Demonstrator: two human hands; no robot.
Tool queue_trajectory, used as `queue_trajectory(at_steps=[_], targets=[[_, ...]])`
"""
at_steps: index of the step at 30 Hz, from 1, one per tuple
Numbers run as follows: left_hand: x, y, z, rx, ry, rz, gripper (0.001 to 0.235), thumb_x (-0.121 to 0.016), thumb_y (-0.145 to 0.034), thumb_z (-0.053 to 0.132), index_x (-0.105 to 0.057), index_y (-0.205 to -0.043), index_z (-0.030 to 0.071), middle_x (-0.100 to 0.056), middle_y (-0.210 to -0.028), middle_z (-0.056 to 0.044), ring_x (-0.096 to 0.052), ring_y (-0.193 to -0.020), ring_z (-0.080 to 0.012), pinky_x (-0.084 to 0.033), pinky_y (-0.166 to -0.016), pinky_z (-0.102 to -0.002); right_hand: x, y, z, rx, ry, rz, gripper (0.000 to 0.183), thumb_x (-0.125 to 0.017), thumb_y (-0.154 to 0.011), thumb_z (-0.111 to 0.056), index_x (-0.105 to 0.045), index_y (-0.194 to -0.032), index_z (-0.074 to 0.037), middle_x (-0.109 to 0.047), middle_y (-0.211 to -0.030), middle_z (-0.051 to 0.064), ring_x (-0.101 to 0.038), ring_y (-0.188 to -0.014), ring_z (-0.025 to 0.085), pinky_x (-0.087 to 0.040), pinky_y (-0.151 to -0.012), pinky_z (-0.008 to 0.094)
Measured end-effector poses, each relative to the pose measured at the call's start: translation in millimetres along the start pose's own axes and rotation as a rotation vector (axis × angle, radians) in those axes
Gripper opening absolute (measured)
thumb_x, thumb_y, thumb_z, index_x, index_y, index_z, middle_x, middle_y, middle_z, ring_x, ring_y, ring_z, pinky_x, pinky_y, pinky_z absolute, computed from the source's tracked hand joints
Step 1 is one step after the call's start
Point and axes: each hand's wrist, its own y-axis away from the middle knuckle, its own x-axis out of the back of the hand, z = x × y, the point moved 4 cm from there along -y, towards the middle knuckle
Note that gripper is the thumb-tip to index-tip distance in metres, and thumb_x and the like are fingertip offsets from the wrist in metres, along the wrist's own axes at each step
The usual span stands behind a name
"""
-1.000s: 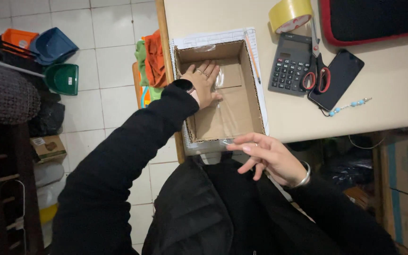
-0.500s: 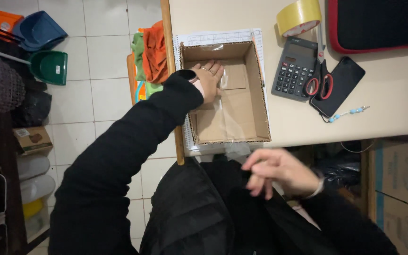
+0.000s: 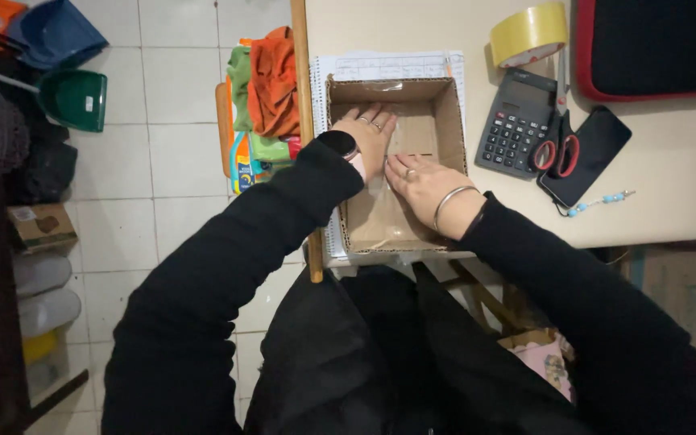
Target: The recorder is assembling and sealing cardboard boxes using packing tape and scissors at a workbench.
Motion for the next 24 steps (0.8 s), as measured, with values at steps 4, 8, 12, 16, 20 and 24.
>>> queue_trajectory(at_steps=[4,8,12,16,20,24], targets=[[-1,2,2,-0.004,-0.051,0.095,0.061,-0.045,-0.099,0.026,-0.040,-0.154,0.002,-0.037,-0.163,-0.016,-0.032,-0.152,-0.0302,-0.027,-0.120,-0.049,4,-1,1,-0.027,-0.054,-0.035,0.048,-0.047,-0.097,-0.016,-0.052,-0.139,0.007,-0.058,-0.140,0.020,-0.052,-0.135,0.031,-0.040,-0.113,0.039],[9,10,19,0.014,-0.144,0.056,0.068,-0.048,-0.094,0.030,-0.040,-0.156,0.002,-0.040,-0.159,-0.014,-0.032,-0.150,-0.0301,-0.023,-0.121,-0.049,-11,2,2,0.003,0.079,-0.024,0.053,-0.048,-0.093,-0.014,-0.051,-0.142,0.005,-0.057,-0.144,0.020,-0.052,-0.136,0.029,-0.038,-0.114,0.038],[4,33,42,-0.082,-0.236,-0.222,0.066,-0.048,-0.095,0.042,-0.046,-0.149,0.005,-0.031,-0.163,-0.019,-0.026,-0.151,-0.0323,-0.020,-0.119,-0.051,-12,2,0,-0.054,0.010,-0.101,0.062,-0.052,-0.095,-0.033,-0.046,-0.145,0.004,-0.051,-0.149,0.020,-0.047,-0.140,0.030,-0.033,-0.117,0.041],[1,41,39,-0.096,-0.176,-0.193,0.070,-0.050,-0.092,0.042,-0.046,-0.149,0.001,-0.031,-0.163,-0.020,-0.029,-0.149,-0.0336,-0.020,-0.118,-0.051,7,1,-14,-0.102,0.016,-0.201,0.098,-0.064,-0.081,-0.059,-0.036,-0.148,0.007,-0.042,-0.153,0.021,-0.037,-0.144,0.031,-0.026,-0.118,0.041],[-15,36,37,-0.085,-0.197,-0.132,0.067,-0.048,-0.094,0.041,-0.046,-0.148,0.001,-0.032,-0.161,-0.020,-0.031,-0.148,-0.0332,-0.020,-0.117,-0.053,8,4,-19,-0.146,0.039,-0.182,0.106,-0.069,-0.077,-0.062,-0.035,-0.150,0.007,-0.041,-0.155,0.020,-0.037,-0.145,0.031,-0.024,-0.120,0.041],[9,47,45,-0.100,-0.259,-0.156,0.070,-0.050,-0.092,0.041,-0.045,-0.149,0.002,-0.034,-0.161,-0.019,-0.032,-0.148,-0.0308,-0.020,-0.119,-0.051,14,7,-18,-0.110,0.024,-0.089,0.102,-0.069,-0.076,-0.062,-0.042,-0.144,0.009,-0.048,-0.147,0.022,-0.042,-0.139,0.033,-0.028,-0.117,0.042]])
